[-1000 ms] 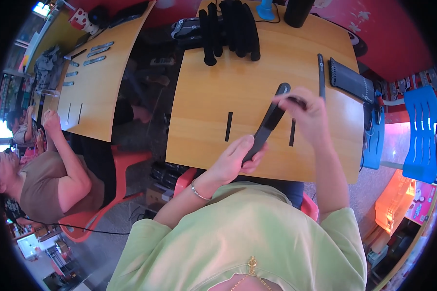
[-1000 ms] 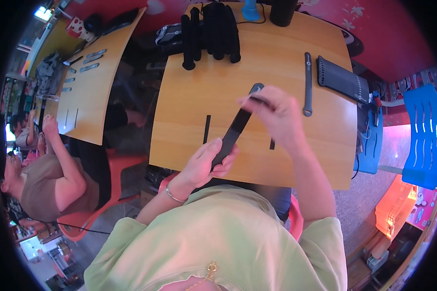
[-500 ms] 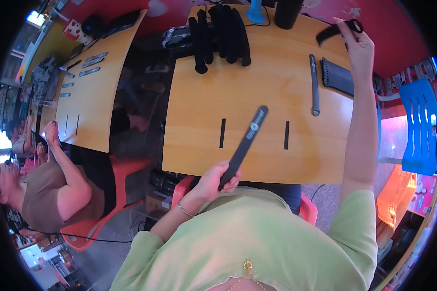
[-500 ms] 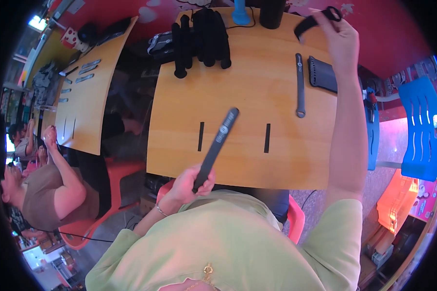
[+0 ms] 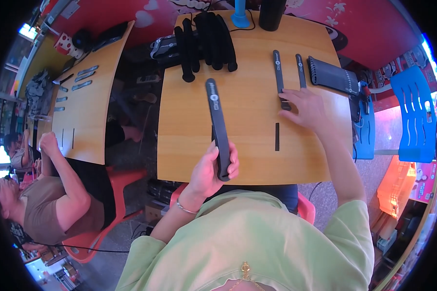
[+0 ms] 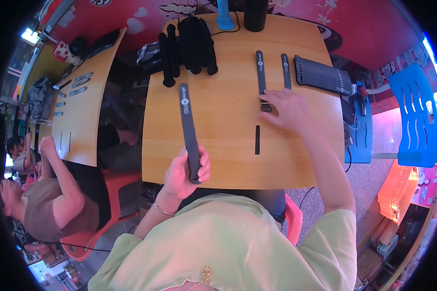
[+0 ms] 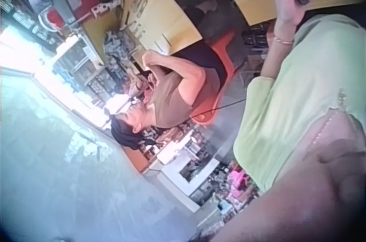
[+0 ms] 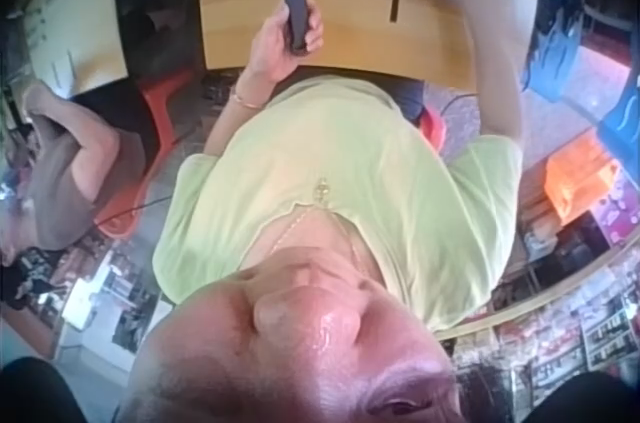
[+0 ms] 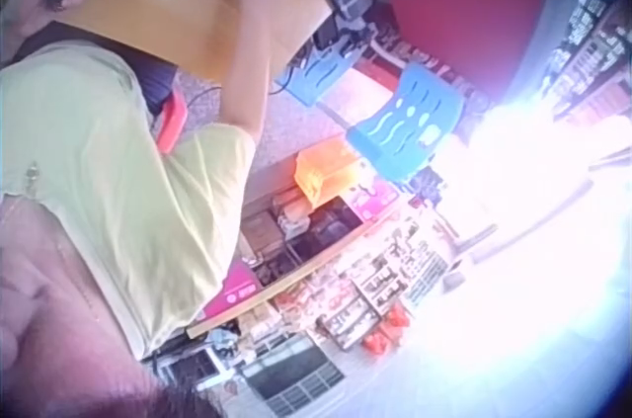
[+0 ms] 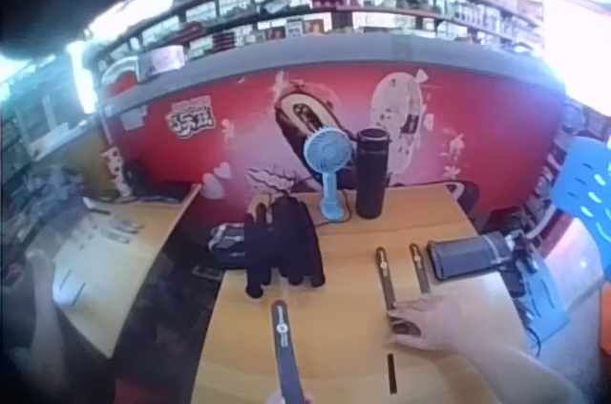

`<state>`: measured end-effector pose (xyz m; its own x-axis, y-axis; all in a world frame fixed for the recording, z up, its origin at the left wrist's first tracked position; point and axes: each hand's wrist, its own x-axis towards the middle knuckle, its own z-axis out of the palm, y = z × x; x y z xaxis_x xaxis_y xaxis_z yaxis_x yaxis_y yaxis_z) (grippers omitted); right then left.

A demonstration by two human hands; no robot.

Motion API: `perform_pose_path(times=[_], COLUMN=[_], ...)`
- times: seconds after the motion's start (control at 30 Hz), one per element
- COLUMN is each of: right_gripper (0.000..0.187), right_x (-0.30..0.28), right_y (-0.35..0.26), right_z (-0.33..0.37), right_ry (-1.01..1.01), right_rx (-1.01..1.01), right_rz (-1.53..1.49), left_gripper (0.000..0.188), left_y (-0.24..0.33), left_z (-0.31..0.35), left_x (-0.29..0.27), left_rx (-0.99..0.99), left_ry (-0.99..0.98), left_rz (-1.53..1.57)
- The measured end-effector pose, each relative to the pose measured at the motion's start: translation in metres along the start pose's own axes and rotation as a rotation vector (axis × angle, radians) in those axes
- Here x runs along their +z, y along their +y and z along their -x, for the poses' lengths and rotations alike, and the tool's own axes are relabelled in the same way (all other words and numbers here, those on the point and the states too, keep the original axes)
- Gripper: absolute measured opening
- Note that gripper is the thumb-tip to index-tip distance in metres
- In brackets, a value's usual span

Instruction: Sorting, inspecting, and trimming black storage straps at a workbench.

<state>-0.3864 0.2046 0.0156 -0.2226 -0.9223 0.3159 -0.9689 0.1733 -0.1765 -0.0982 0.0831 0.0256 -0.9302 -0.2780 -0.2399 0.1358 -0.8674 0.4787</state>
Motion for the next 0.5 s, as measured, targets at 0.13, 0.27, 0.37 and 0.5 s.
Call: perform_pose_path(times=[0.13,0.27,0.37,0.5], right_gripper=[0.031,0.03,0.03,0.029], right_x=[-0.001,0.005,0.004,0.003], right_y=[-0.004,0.001,-0.001,-0.001], right_z=[0.007,0.011,0.015,0.017], right_ry=[-0.039,-0.007,0.023,0.034], right_rx=[0.102,0.161,0.16,0.175], right_rz=[0.038,0.055,0.078,0.088], left_gripper=[0.029,0.03,0.032,0.038], left_y=[0.0,0.004,0.003,-0.003], left_z=[-0.005,-0.01,-0.011,-0.01], left_x=[0.01,0.01,0.011,0.013], left_rx=[0.017,-0.006,-0.01,0.0], left_ry=[0.104,0.024,-0.031,-0.037], left_rz=[-0.053,-0.044,-0.047,-0.128])
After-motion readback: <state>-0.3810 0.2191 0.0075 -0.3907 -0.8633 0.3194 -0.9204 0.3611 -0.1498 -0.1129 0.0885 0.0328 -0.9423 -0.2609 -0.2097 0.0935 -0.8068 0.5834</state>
